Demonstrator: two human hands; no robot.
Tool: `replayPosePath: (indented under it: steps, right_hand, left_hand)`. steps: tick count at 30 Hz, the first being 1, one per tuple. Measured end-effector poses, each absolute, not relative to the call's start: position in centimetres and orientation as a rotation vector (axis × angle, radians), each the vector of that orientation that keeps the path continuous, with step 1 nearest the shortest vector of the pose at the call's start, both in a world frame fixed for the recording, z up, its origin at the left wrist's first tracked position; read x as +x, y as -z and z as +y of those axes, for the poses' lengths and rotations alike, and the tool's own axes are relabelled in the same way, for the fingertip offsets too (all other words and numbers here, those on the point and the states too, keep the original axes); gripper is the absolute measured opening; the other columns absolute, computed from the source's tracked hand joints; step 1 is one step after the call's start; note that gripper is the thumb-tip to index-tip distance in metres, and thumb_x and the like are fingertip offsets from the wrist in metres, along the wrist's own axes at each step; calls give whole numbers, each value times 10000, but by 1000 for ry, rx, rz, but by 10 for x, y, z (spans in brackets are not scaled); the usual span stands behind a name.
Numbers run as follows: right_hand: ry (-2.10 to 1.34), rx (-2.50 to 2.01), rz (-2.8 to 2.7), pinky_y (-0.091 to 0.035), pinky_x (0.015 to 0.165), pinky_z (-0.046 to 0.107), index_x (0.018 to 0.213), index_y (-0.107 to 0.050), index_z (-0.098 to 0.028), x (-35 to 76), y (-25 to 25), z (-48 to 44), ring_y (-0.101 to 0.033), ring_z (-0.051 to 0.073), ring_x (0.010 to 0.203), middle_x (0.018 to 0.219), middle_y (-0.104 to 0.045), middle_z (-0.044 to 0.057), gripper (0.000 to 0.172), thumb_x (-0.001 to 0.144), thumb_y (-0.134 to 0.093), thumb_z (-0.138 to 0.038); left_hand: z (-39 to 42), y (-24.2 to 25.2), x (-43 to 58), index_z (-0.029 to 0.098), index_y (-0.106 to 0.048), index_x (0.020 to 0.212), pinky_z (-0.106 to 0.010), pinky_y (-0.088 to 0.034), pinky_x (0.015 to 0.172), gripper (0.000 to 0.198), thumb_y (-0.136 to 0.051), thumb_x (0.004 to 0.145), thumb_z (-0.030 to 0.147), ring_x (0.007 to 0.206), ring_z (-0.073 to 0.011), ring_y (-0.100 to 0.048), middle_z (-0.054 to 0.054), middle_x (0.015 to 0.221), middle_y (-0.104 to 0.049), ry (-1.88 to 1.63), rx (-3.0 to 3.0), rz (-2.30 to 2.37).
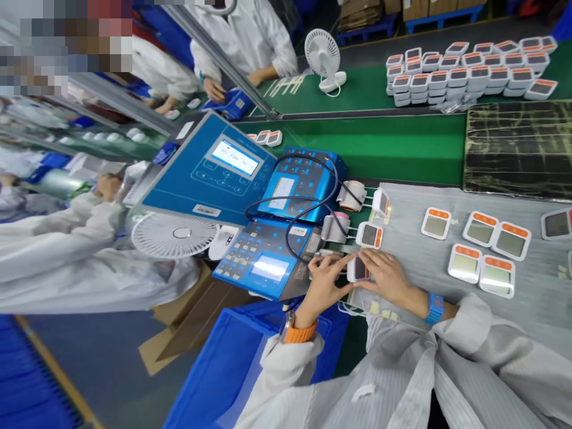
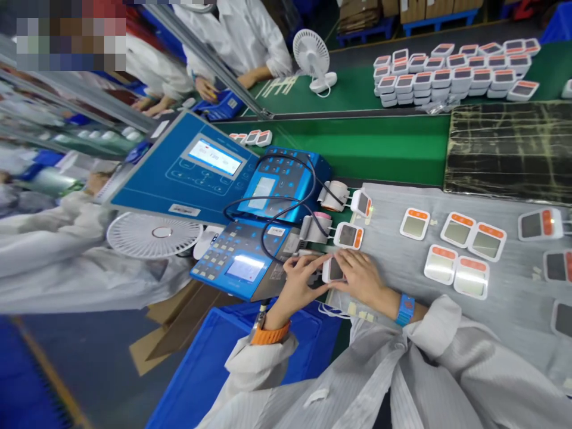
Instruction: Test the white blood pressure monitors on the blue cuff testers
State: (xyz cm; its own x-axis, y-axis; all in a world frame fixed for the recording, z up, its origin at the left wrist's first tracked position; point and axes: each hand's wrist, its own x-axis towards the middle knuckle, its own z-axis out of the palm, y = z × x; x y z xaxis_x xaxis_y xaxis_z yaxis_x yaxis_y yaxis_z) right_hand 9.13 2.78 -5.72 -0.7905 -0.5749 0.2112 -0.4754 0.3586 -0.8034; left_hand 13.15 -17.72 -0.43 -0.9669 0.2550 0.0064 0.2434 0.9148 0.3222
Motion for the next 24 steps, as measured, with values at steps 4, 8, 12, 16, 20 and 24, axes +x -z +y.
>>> replayPosePath:
  steps: [4,8,12,16,20,24]
  right_hand:
    - [1508,-815,2475,-500,1029,479,1253,-672,-259,71,44,41,-594,305,1179,1232,-654,115,412,881,-727,-428]
    - [1379,-517,2443,-521,990,491,1497,-413,-196,36,40,39,-560,335,1234,1468,-422,184,794,782,-756,-173]
    - [1385,-582,2325,-519,975,443,1439,-425,-157,17,49,34,-587,303,1190,1385,-483,170,760,737,-698,-51]
    - [1530,-609,2279,-496,1011,435,1372,-458,-162,16,59,36,-554,293,1230,1365,-500,158,735,696,-726,-59]
    - [1490,-662,2236,-492,1010,402,1195,-588,-182,-4,61,48,-589,286,1179,1244,-591,118,580,658,-790,-93]
    - [1397,-269,2453,-514,961,419,1243,-580,-192,-47,52,57,-633,280,1111,1293,-583,144,483,783,-688,-89]
  left_hand:
    - [-175,-3,127,278,-595,1327,-475,-284,1014,535,-744,829,407,1142,-302,-618,-106,1184,-700,-447,368,3029]
    - [-176,-7,125,280,-604,1302,-494,-299,1023,498,-737,834,388,1174,-320,-615,-114,1205,-700,-359,403,3012]
    - [-174,-18,122,282,-581,1325,-512,-321,1018,568,-772,804,403,1174,-342,-613,-122,1206,-704,-225,390,2963]
    - [-177,-43,93,275,-563,1333,-516,-369,993,619,-777,796,497,1074,-339,-645,-83,1082,-730,-180,402,2928]
    - [-173,-51,17,201,-660,1185,-447,-472,937,292,-576,948,350,1071,-299,-649,-124,1115,-700,-262,445,3034]
    - [-149,-24,-60,175,-680,1153,-366,-547,853,314,-635,843,202,912,-215,-683,-125,1250,-682,-500,553,2874]
